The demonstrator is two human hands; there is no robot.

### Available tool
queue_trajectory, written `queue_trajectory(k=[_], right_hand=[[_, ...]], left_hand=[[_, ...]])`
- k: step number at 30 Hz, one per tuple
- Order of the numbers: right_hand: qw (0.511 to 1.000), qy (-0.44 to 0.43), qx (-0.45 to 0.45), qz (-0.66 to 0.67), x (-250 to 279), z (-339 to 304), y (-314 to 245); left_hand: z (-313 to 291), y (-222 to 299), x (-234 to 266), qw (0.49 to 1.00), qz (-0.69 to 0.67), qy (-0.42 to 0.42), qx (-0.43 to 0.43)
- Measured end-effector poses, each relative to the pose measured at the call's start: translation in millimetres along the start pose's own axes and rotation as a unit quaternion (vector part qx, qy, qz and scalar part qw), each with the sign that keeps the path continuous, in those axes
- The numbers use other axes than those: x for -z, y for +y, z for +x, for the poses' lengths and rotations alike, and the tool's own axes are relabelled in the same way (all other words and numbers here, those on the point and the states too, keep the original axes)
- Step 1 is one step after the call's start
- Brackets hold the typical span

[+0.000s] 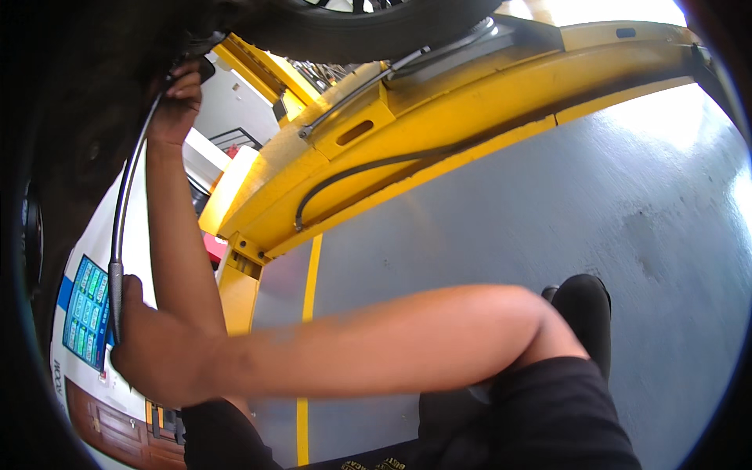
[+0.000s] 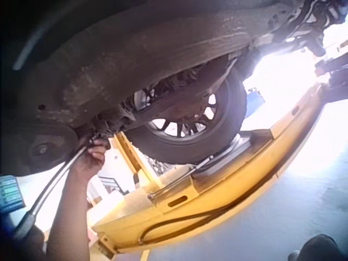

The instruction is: The person sits on the floor under a car lift and uses a torque wrench and extension bar to tighten bolts on the vehicle's undercarriage. The person repeatedly positions the tools and applies torque to fasteners beneath the car.

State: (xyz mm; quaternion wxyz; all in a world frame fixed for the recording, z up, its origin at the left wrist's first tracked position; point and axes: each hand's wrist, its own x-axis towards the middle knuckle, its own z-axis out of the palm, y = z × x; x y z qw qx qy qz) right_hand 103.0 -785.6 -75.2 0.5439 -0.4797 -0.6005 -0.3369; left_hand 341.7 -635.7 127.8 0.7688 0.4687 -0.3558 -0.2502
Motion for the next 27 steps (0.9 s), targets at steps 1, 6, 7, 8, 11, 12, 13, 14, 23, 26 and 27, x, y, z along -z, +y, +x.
queue_trajectory(k=[1,6,7,8,11,12,13,14,23,26,27], right_hand=[[0.995,-0.028,0.076,-0.050,12.4,2.4,2.5],[0.935,-0.205,-0.258,0.129,139.9,-64.2,75.9],[0.933,-0.233,-0.266,0.071,170.8,-75.6,95.3],[0.921,-0.226,-0.317,0.013,203.3,-83.0,111.2],[0.923,-0.137,-0.307,-0.187,276.6,-107.0,177.8],[0.914,-0.089,-0.314,-0.240,292.3,-105.4,194.0],[0.904,-0.073,-0.289,-0.307,312.1,-109.3,217.9],[0.901,-0.029,-0.264,-0.344,327.8,-110.2,241.1],[0.906,-0.070,-0.249,-0.334,301.9,-31.0,411.2],[0.863,-0.148,-0.174,-0.451,267.0,-33.2,437.4],[0.845,-0.209,-0.197,-0.451,258.1,-32.8,428.7]], left_hand=[[-2.4,2.6,1.3,1.000,0.008,-0.015,-0.004],[-5.3,2.2,-8.5,0.996,0.038,0.044,-0.071],[-1.9,0.7,-14.4,0.994,0.044,0.070,-0.076],[1.2,-4.5,-16.9,0.991,0.048,0.099,-0.076],[-12.8,-12.7,-28.0,0.956,0.183,0.184,-0.139],[-21.1,-7.4,-40.4,0.937,0.228,0.217,-0.152],[-23.5,-6.1,-29.8,0.927,0.245,0.234,-0.159],[-20.9,-8.7,-27.8,0.931,0.250,0.216,-0.155],[-25.9,-8.6,-35.5,0.927,0.272,0.200,-0.161],[-25.2,-16.3,-43.1,0.929,0.268,0.200,-0.160],[-25.4,-20.8,-45.1,0.924,0.269,0.217,-0.164]])
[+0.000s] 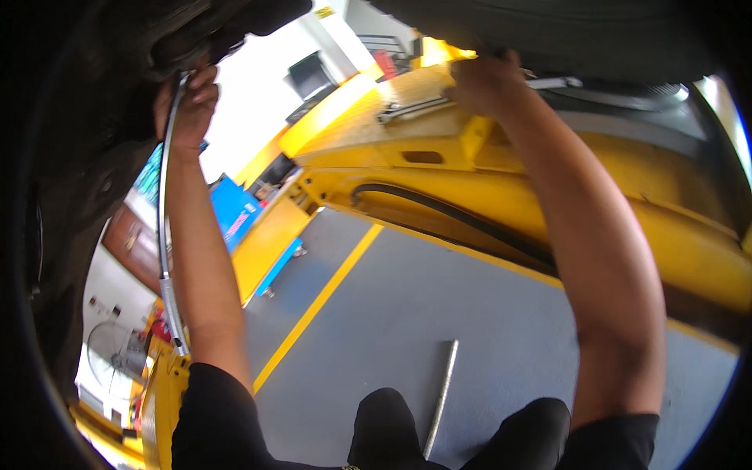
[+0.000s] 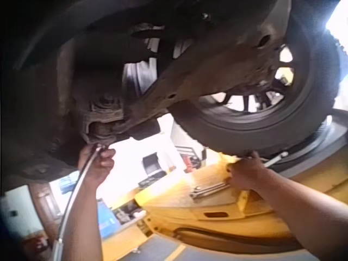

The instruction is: The person sits on the floor under a car lift and uses a torque wrench and extension bar to tighten bolts on the vehicle's undercarriage. The person repeatedly positions the tools and applies torque to fasteners beneath the car.

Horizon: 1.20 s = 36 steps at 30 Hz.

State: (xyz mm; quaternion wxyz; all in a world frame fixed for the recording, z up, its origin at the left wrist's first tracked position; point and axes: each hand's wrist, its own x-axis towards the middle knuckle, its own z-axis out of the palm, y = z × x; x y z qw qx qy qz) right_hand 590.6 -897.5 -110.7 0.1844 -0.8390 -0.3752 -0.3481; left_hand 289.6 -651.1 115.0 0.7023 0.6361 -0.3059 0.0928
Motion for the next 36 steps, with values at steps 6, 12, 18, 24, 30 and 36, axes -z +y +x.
queue_trajectory(k=[6,12,18,24,30,36], right_hand=[[0.989,-0.125,0.039,0.068,11.9,6.6,-13.9],[0.997,-0.058,0.036,0.027,25.9,-13.7,-16.0],[0.955,0.058,-0.115,0.267,126.2,-113.4,-46.0],[0.875,0.177,-0.162,0.421,176.1,-169.1,-74.9],[0.878,0.319,-0.080,0.348,194.8,-111.5,-87.4],[0.885,0.303,-0.094,0.341,203.7,-102.7,-85.8]], left_hand=[[-2.4,9.5,-2.8,0.997,0.016,0.069,0.025],[-2.5,-4.3,-7.3,0.999,0.016,0.037,-0.022],[1.2,-3.3,-15.0,0.995,0.022,0.056,-0.079],[10.2,-2.2,-10.1,0.996,0.033,0.013,-0.079],[13.4,-10.0,-28.1,0.993,0.035,0.028,-0.109],[15.2,-12.5,-29.7,0.991,0.066,0.064,-0.102]])
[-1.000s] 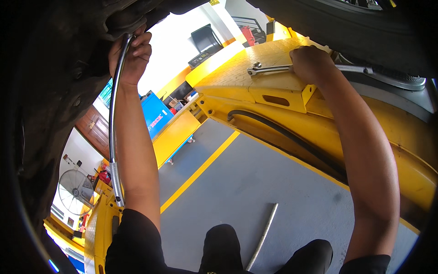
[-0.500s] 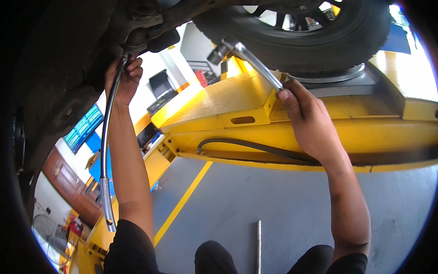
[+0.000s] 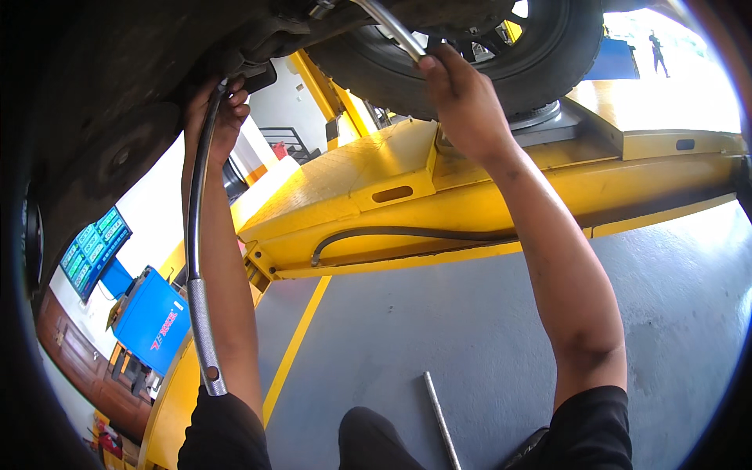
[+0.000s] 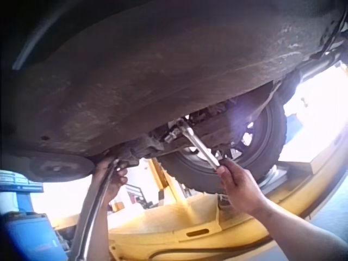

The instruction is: The person sits on the floor under a car lift and uses a torque wrench and extension bar to tighten bolts on the vehicle's undercarriage. The person repeatedly positions the tools and applies torque to fasteners beneath the car.

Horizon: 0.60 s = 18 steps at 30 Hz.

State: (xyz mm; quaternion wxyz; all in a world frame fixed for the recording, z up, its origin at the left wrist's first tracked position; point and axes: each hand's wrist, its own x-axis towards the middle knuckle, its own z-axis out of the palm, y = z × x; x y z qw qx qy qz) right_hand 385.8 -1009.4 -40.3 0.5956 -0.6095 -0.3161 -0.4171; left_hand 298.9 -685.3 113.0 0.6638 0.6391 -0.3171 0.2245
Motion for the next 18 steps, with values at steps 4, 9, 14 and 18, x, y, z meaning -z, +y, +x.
queue_trajectory(k=[4,9,14,18], right_hand=[[1.000,-0.004,-0.010,0.020,-4.5,0.9,-0.6],[0.996,0.054,0.033,0.060,-33.2,7.7,44.4],[0.986,0.050,0.156,-0.012,-32.5,36.3,127.7],[0.996,-0.015,-0.017,0.085,-38.2,33.5,52.1]], left_hand=[[3.8,6.5,20.2,0.999,0.020,-0.041,0.007],[15.2,-5.6,36.7,1.000,0.026,0.013,0.011],[70.0,-62.4,49.8,0.990,-0.138,0.006,-0.004],[41.7,-35.1,23.8,0.996,-0.054,0.066,0.016]])
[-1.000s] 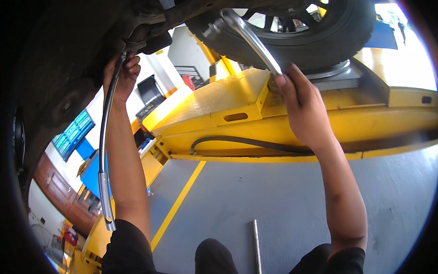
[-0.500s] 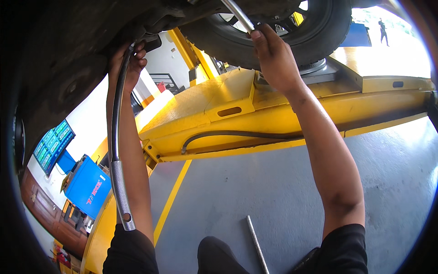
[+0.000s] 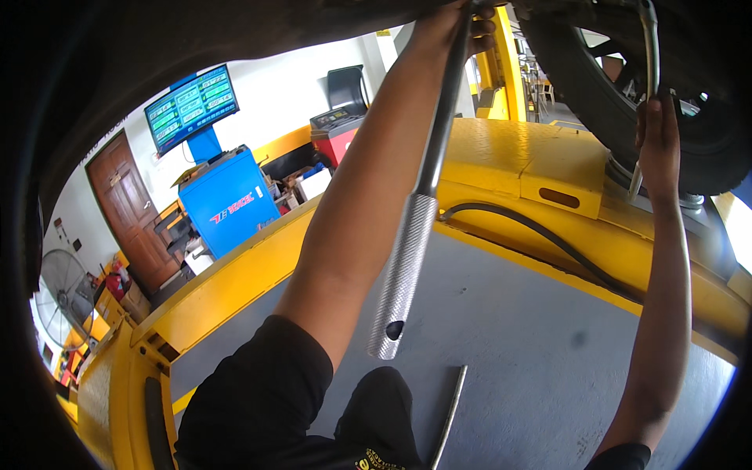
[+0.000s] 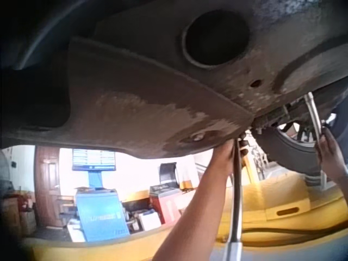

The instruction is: The person sits on the floor under a car lift and uses a torque wrench and extension bar to tighten bolts on the vehicle's undercarriage. The person repeatedly positions the tools and applies torque to fasteners beneath the car.

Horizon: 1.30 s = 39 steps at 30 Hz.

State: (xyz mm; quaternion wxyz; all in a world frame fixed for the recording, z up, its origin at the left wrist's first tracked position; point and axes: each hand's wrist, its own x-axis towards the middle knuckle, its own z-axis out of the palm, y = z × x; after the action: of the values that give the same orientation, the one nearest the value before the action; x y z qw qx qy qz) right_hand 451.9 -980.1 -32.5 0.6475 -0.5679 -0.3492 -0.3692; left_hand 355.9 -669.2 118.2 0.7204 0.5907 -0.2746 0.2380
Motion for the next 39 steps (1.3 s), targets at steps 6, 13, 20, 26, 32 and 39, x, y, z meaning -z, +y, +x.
queue_trajectory(k=[6,13,20,26,32,39], right_hand=[[0.998,-0.055,0.010,-0.004,-4.8,19.7,16.6],[0.994,-0.059,0.085,-0.043,-9.6,29.6,13.4],[0.989,-0.005,0.121,-0.081,-20.7,17.9,20.4],[0.985,-0.039,0.141,-0.093,-9.0,11.2,-1.2],[0.992,-0.031,0.091,-0.077,5.3,-21.1,-30.2],[0.999,-0.036,0.011,-0.021,0.9,-45.1,-58.9]], left_hand=[[-6.9,3.7,-10.1,1.000,0.012,0.012,0.012],[23.7,2.7,22.0,0.998,-0.031,-0.051,-0.018],[-36.4,23.5,1.0,0.992,0.118,-0.042,-0.011],[-34.7,27.3,2.8,0.992,0.086,-0.096,0.003],[-35.4,26.9,1.9,0.989,0.097,-0.109,-0.005],[-37.4,25.6,-9.8,0.992,0.089,-0.094,0.008]])
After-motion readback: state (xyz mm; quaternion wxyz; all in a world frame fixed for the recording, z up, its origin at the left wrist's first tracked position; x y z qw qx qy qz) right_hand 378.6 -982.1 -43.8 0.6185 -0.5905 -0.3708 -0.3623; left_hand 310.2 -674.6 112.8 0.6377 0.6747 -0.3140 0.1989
